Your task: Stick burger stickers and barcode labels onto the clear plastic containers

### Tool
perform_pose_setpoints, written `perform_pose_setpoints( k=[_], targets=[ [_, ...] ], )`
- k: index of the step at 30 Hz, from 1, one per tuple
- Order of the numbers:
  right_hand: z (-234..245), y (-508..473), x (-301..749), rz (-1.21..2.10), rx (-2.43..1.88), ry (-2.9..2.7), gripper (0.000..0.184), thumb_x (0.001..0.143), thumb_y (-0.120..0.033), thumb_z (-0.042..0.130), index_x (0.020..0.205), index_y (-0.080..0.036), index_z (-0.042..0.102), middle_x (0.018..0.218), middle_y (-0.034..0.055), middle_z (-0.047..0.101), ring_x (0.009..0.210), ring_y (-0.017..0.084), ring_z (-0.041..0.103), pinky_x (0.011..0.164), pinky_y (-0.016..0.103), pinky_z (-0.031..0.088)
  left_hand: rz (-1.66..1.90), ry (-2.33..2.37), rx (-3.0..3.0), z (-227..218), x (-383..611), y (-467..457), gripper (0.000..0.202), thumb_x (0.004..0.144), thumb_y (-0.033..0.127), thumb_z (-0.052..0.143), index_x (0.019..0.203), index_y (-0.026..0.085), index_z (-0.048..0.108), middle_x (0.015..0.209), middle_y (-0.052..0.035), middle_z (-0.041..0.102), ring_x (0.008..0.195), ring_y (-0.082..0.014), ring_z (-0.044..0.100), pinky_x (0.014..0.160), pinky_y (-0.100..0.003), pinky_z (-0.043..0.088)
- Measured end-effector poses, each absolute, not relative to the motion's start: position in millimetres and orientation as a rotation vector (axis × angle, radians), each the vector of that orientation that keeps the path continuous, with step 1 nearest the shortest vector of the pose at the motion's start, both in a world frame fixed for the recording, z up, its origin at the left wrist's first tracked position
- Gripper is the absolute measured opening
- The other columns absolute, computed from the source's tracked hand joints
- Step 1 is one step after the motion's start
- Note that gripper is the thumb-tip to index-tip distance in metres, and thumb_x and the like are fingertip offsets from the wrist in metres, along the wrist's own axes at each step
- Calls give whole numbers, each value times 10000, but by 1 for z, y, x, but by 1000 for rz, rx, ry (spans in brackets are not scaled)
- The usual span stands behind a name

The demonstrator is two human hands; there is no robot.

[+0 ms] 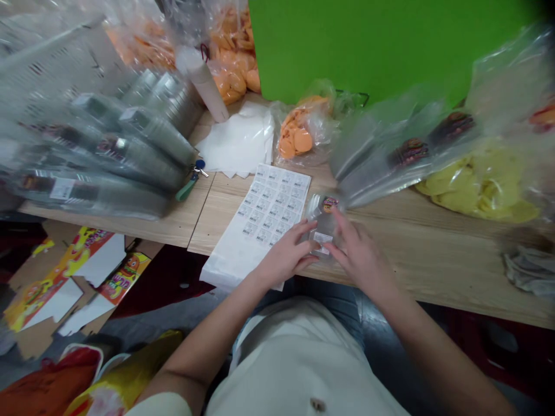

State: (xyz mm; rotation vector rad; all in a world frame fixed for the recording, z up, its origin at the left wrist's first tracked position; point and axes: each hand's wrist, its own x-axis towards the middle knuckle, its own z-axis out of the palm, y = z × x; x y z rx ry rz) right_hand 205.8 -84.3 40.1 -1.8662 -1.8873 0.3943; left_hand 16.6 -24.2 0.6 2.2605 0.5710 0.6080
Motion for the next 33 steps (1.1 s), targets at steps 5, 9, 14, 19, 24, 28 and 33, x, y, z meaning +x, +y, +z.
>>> perform_pose_setpoints(
  k=[5, 9, 14, 19, 24, 28, 33],
  targets=[
    [28, -102, 202, 174, -1759, -1962, 684, 758, -448, 596, 1334, -196, 327, 1181, 122, 532, 1086, 279, 478, 901, 456, 423, 646, 557, 2112, 12, 11, -29, 254, 826, 235, 537, 1076, 186, 548, 1420, -130, 312, 1339, -264, 251, 1077, -452, 266],
    [27, -107, 193, 201, -1668, -1955, 649, 768, -382, 613, 1327, -203, 335, 1211, 97, 536, 1137, 261, 447, 959, 449, 387, 874, 1030, 1664, 34, 0, -38, 295, 821, 288, 553, 1101, 199, 530, 1258, -116, 482, 1177, -235, 449, 970, -403, 375],
    [38, -112, 189, 113, -1453, -2011, 595, 745, -329, 652, 1281, -238, 410, 1275, 92, 499, 1153, 254, 451, 957, 433, 394, 484, 867, 758, 59, 1, -43, 338, 769, 335, 635, 1055, 168, 566, 890, -39, 617, 762, -120, 593, 747, -267, 472],
    [53, -126, 190, 47, -1464, -2039, 630, 749, -348, 641, 1314, -249, 382, 1273, 115, 503, 1092, 260, 504, 900, 427, 432, 387, 718, 469, 61, 16, -51, 229, 746, 328, 665, 896, 162, 615, 706, 11, 586, 620, -66, 568, 674, -206, 465],
    [33, -181, 245, -205, -1792, -1862, 585, 768, -370, 598, 1302, -234, 400, 1199, 138, 551, 1056, 298, 545, 844, 460, 455, 550, 1005, 1168, 40, -13, -41, 338, 838, 429, 497, 1060, 185, 572, 974, -70, 611, 905, -174, 575, 796, -318, 461],
    [-21, -211, 303, -260, -2008, -1842, 439, 805, -364, 537, 1220, -232, 481, 1242, 130, 529, 1068, 324, 551, 857, 506, 455, 674, 1789, 1752, 3, -71, -2, 320, 762, 328, 583, 1023, 146, 558, 1012, -111, 562, 972, -231, 511, 843, -388, 421],
    [-13, -179, 273, -413, -2000, -1753, 459, 735, -314, 621, 1182, -264, 531, 1300, 161, 456, 1156, 382, 469, 888, 528, 423, 365, 1904, 1791, -16, -105, 34, 205, 675, 331, 642, 779, 161, 597, 793, -54, 567, 849, -219, 526, 816, -381, 402]
  ],
)
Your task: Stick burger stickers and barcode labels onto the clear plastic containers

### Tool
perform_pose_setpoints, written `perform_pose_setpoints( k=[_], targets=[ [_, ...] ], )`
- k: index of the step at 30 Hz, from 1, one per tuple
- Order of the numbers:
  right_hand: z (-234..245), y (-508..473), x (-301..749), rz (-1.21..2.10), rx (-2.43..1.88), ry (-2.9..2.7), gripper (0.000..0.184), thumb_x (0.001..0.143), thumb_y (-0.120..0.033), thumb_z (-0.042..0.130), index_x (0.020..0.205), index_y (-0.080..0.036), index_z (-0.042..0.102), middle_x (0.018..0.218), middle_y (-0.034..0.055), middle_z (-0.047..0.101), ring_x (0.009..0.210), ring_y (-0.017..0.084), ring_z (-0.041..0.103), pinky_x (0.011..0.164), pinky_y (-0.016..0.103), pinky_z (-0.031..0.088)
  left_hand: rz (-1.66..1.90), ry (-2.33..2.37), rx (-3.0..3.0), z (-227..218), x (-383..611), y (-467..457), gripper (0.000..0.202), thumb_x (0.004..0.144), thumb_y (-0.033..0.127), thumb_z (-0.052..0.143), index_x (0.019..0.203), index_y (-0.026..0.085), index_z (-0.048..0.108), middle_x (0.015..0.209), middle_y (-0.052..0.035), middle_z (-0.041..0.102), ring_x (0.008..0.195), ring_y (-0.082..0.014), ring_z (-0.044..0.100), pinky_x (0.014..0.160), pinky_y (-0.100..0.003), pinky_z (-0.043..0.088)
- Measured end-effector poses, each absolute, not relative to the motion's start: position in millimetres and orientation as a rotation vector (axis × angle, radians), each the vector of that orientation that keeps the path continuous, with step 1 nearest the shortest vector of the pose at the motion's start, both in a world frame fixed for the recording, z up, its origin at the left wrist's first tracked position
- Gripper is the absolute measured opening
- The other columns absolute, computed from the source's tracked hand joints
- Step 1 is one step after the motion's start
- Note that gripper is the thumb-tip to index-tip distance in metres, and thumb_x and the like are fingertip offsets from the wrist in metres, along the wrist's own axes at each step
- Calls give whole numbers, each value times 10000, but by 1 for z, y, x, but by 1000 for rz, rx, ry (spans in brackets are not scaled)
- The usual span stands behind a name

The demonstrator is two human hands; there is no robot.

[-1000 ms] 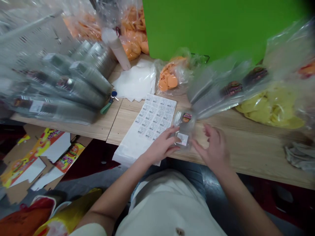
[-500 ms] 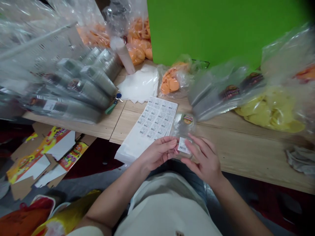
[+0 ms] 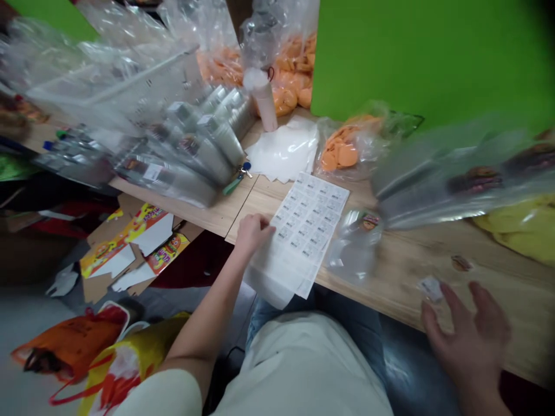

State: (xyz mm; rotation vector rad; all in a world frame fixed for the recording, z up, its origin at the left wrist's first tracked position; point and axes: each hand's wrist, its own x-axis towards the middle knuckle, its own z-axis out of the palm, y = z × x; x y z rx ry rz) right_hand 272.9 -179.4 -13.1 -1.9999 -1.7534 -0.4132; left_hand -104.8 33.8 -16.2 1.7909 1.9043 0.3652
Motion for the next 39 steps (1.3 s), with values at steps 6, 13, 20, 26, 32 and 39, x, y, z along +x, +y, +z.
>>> perform_pose_setpoints(
  k=[6, 13, 20, 26, 32, 39],
  targets=[
    [44, -68, 114, 387, -1452, -1915, 262, 840, -179, 466, 1067, -234, 583, 992, 67, 609, 942, 206, 557, 846, 378, 468, 470, 1678, 1641, 2, -106, 36, 181, 769, 322, 554, 854, 164, 580, 789, -21, 593, 722, -141, 544, 676, -271, 432],
    [10, -4, 44, 570, -1524, -1818, 265, 863, -285, 466, 1054, -196, 626, 989, 89, 594, 952, 217, 530, 862, 384, 447, 480, 1066, 1249, 18, -118, 18, 284, 819, 392, 522, 965, 173, 629, 898, -40, 640, 775, -142, 583, 714, -266, 456],
    [8, 0, 54, 972, -1468, -1591, 204, 845, -300, 486, 882, -226, 673, 899, 38, 643, 864, 171, 585, 791, 322, 473, 575, 1065, 1767, 16, -118, 23, 223, 864, 283, 454, 971, 208, 636, 920, -49, 587, 902, -168, 546, 823, -297, 422],
    [21, 2, 69, 342, -1685, -1325, 271, 866, -330, 452, 984, -201, 659, 915, 83, 563, 860, 188, 535, 777, 350, 463, 493, 1362, 1928, 12, -114, 15, 436, 868, 199, 400, 1296, 279, 374, 927, -22, 533, 805, -144, 528, 739, -280, 424],
    [29, -30, 52, 327, -1415, -1910, 285, 844, -286, 496, 1098, -236, 614, 913, 88, 540, 886, 210, 511, 801, 383, 452, 428, 1301, 2059, 20, -98, 5, 237, 839, 159, 388, 986, 205, 569, 894, -25, 467, 783, -143, 485, 693, -258, 423],
    [48, -22, 79, 851, -1477, -1551, 211, 791, -340, 551, 947, -226, 636, 988, 68, 579, 908, 192, 553, 647, 295, 492, 391, 1004, 2169, 32, -97, 2, 317, 847, 126, 352, 1035, 234, 583, 956, -41, 474, 887, -155, 492, 764, -268, 429]
  ],
)
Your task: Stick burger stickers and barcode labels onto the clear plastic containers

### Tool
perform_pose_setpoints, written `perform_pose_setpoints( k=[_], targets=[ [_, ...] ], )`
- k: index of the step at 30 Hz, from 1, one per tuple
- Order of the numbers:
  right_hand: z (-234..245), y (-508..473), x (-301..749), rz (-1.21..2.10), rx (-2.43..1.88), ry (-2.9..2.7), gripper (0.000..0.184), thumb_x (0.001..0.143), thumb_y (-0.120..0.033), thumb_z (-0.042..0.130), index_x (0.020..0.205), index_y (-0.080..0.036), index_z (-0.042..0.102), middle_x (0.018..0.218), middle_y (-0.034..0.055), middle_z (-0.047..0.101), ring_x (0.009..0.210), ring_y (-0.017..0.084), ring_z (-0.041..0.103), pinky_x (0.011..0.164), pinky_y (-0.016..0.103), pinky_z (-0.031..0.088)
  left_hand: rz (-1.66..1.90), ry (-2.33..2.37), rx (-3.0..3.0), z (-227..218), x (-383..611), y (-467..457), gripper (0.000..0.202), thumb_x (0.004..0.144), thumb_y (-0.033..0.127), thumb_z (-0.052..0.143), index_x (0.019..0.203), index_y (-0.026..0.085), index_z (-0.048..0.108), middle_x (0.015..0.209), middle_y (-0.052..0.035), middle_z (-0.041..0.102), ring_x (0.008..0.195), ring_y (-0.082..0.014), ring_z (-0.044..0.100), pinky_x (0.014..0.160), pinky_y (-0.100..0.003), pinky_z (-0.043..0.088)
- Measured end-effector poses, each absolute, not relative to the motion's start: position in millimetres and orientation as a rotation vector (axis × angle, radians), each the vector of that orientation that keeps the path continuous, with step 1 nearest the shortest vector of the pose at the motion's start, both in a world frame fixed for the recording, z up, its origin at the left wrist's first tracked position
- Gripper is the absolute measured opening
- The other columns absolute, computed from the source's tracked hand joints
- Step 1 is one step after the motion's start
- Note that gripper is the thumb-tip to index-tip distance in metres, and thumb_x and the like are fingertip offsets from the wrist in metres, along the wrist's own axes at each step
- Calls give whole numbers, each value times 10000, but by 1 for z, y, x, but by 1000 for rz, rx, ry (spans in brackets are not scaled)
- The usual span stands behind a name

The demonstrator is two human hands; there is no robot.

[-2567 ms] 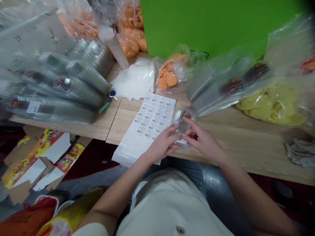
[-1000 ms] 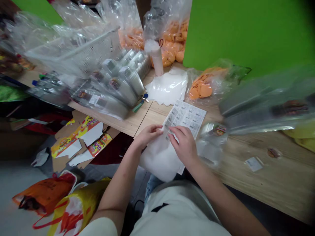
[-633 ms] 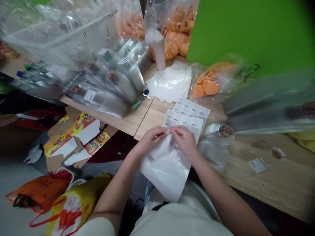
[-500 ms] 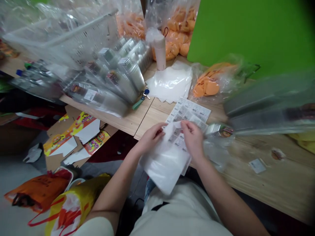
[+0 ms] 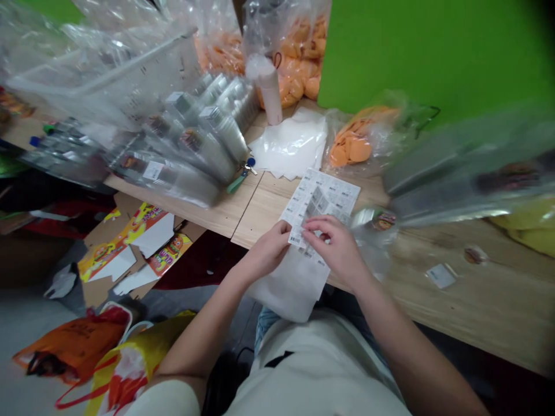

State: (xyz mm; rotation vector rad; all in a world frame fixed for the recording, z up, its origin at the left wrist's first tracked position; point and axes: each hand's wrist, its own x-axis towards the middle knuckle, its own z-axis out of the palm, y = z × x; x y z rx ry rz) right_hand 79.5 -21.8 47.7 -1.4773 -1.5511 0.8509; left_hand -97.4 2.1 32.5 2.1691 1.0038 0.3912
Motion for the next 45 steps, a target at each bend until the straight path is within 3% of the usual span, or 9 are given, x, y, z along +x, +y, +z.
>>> perform_pose_setpoints(
  k=[2, 6, 12, 16, 25, 30, 36, 40, 45],
  targets=[
    [54, -25, 107, 815, -1508, -1420, 143, 799, -320, 550, 801, -224, 656, 877, 36, 611, 837, 166, 571, 667, 287, 484, 322, 1053, 2215, 28, -97, 4, 359, 847, 123, 344, 1087, 265, 571, 942, -34, 479, 860, -152, 501, 765, -275, 430],
    [57, -55, 173, 760, -1711, -1078, 187, 756, -372, 606, 877, -245, 669, 794, 8, 645, 720, 157, 584, 673, 320, 489, 254, 1344, 2212, 4, -97, 15, 348, 851, 146, 353, 1083, 258, 587, 942, -42, 503, 864, -169, 522, 812, -318, 430],
    [39, -85, 201, 1037, -1828, -1117, 401, 747, -340, 610, 1134, -244, 567, 818, 7, 658, 723, 158, 592, 718, 340, 480, 645, 1600, 2371, -19, -78, 0, 268, 842, 162, 446, 1051, 231, 600, 1252, -95, 439, 1239, -277, 337, 1026, -479, 275],
    [34, -80, 196, 1133, -1731, -1209, 595, 753, -293, 600, 1302, -241, 375, 777, -16, 635, 719, 151, 581, 739, 339, 465, 770, 1072, 2329, -10, -49, -31, 326, 854, 119, 433, 1138, 239, 536, 1173, -74, 524, 1143, -189, 475, 967, -375, 407],
    [36, -78, 198, 1077, -1745, -1357, 568, 783, -284, 542, 1317, -232, 356, 750, -21, 615, 692, 141, 567, 694, 309, 465, 678, 696, 2448, 2, -8, -48, 440, 848, 184, 480, 1275, 285, 450, 1240, -97, 405, 1167, -216, 448, 938, -350, 441],
    [38, -82, 193, 871, -1852, -1542, 552, 800, -284, 527, 1325, -246, 361, 775, -11, 624, 667, 143, 567, 683, 313, 471, 604, 688, 2502, 0, -7, -45, 391, 866, 217, 455, 1255, 253, 480, 1211, -111, 431, 1130, -217, 469, 909, -342, 451],
    [29, -99, 195, 23, -2026, -1505, 565, 786, -384, 565, 1275, -151, 405, 957, 109, 584, 855, 235, 545, 756, 409, 461, 547, 726, 2431, 3, -3, -44, 387, 876, 227, 437, 1259, 270, 475, 1219, -103, 440, 1132, -210, 464, 928, -354, 433],
    [19, -104, 184, 200, -1810, -1836, 722, 735, -407, 632, 1338, -181, 306, 1188, 124, 536, 1097, 276, 470, 897, 453, 410, 675, 776, 2260, 7, -9, -43, 380, 864, 188, 452, 1234, 264, 498, 1227, -96, 439, 1146, -202, 446, 942, -356, 414],
    [29, -103, 177, 264, -1750, -1692, 837, 688, -382, 692, 1368, -208, 237, 1154, 93, 571, 1082, 258, 486, 934, 459, 383, 861, 1218, 1469, 34, -17, -38, 255, 828, 310, 538, 1051, 194, 581, 1010, -70, 575, 923, -167, 549, 786, -297, 462]
  ],
)
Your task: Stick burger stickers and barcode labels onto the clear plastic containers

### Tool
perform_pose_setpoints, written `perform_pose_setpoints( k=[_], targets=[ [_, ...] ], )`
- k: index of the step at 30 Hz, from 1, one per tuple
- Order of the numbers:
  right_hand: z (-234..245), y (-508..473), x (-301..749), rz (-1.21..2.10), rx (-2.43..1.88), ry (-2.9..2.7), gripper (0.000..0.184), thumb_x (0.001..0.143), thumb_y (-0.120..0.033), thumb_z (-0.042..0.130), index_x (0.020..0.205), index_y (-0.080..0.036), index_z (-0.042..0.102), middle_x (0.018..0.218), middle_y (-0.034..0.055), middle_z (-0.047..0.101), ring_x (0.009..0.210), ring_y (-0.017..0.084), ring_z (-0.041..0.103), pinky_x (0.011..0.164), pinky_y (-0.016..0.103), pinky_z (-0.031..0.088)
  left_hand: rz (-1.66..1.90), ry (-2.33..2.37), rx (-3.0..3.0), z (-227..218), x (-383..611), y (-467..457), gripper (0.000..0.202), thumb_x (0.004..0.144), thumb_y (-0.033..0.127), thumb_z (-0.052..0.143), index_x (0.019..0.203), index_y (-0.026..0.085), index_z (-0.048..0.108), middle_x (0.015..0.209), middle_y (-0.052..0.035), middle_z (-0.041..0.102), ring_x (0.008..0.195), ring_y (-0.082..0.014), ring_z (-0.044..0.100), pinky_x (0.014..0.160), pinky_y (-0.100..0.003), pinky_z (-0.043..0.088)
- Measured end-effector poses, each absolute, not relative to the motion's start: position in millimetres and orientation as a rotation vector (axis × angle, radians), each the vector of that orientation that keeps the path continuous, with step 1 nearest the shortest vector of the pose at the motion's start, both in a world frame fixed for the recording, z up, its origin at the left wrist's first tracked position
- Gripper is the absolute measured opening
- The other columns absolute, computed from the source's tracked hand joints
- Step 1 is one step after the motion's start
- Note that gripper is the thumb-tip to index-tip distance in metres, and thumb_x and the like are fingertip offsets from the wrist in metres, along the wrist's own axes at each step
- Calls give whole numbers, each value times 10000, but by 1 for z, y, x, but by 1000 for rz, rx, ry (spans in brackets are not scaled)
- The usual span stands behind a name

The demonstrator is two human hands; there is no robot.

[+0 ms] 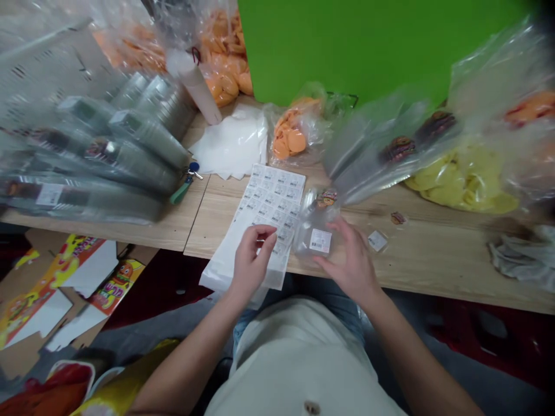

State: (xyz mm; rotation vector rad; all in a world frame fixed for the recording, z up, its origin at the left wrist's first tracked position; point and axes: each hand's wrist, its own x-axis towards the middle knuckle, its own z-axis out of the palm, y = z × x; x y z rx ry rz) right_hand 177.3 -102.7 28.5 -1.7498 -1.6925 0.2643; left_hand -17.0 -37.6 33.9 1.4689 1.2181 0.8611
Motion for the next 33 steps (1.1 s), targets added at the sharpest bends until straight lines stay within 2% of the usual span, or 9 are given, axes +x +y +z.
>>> perform_pose_setpoints(
  k=[4, 8, 12, 14, 17, 23, 27, 29, 33],
  targets=[
    [49, -108, 172, 198, -1590, -1787, 666, 715, -342, 674, 1297, -240, 367, 1161, 88, 544, 1087, 244, 485, 932, 439, 386, 468, 861, 795, 57, -1, -41, 359, 739, 332, 655, 1054, 176, 580, 929, -51, 631, 820, -152, 602, 759, -293, 468],
    [53, -129, 175, 87, -1595, -1926, 475, 744, -338, 652, 1186, -241, 510, 1154, 90, 517, 1061, 234, 488, 907, 406, 404, 389, 799, 758, 61, 16, -50, 246, 700, 329, 691, 864, 165, 607, 704, 13, 602, 638, -97, 576, 698, -258, 462],
    [32, -165, 207, -121, -1809, -1795, 553, 745, -381, 644, 1240, -208, 469, 1137, 118, 513, 1040, 240, 495, 871, 393, 426, 423, 1041, 1464, 47, -6, -37, 324, 808, 407, 540, 1044, 191, 585, 933, -56, 624, 880, -180, 580, 801, -317, 448],
    [17, -175, 231, -282, -2001, -1596, 578, 754, -403, 627, 1261, -191, 452, 1120, 135, 518, 1029, 256, 495, 863, 416, 427, 635, 1434, 1808, 30, -32, -17, 399, 787, 446, 541, 1083, 178, 554, 1106, -103, 562, 1026, -238, 522, 853, -366, 428],
    [-7, -172, 264, -316, -2151, -1522, 576, 783, -432, 577, 1276, -168, 440, 1123, 155, 522, 1054, 274, 474, 885, 456, 411, 379, 1958, 2074, 1, -69, 12, 598, 675, 506, 626, 1109, 108, 521, 1098, -173, 540, 1109, -346, 448, 913, -475, 362],
    [-38, -161, 285, -71, -2116, -1721, 453, 795, -456, 533, 1164, -193, 538, 1132, 145, 515, 1039, 274, 493, 838, 461, 447, 116, 1942, 1861, -10, -92, 21, 484, 705, 508, 576, 1012, 137, 527, 849, -78, 602, 773, -230, 578, 694, -330, 438],
    [-9, -163, 273, -264, -2101, -1630, 448, 756, -436, 581, 1137, -203, 554, 1132, 154, 543, 1048, 345, 504, 862, 566, 396, 307, 1863, 1826, 3, -99, 16, 354, 734, 430, 576, 986, 183, 562, 841, -45, 598, 782, -195, 568, 717, -301, 424],
    [19, -150, 248, -305, -2060, -1530, 376, 767, -336, 587, 1118, -202, 568, 1035, 157, 592, 995, 335, 533, 870, 538, 397, 444, 1863, 1889, 8, -104, 14, 263, 768, 415, 540, 872, 180, 597, 856, -50, 589, 826, -192, 551, 763, -304, 412],
    [55, -93, 156, 215, -1626, -1812, 188, 830, -232, 510, 985, -217, 614, 920, 75, 616, 866, 220, 568, 778, 389, 467, 541, 1671, 1478, 16, -107, 8, 310, 786, 465, 508, 823, 165, 580, 751, -19, 582, 677, -149, 533, 627, -261, 419]
  ],
)
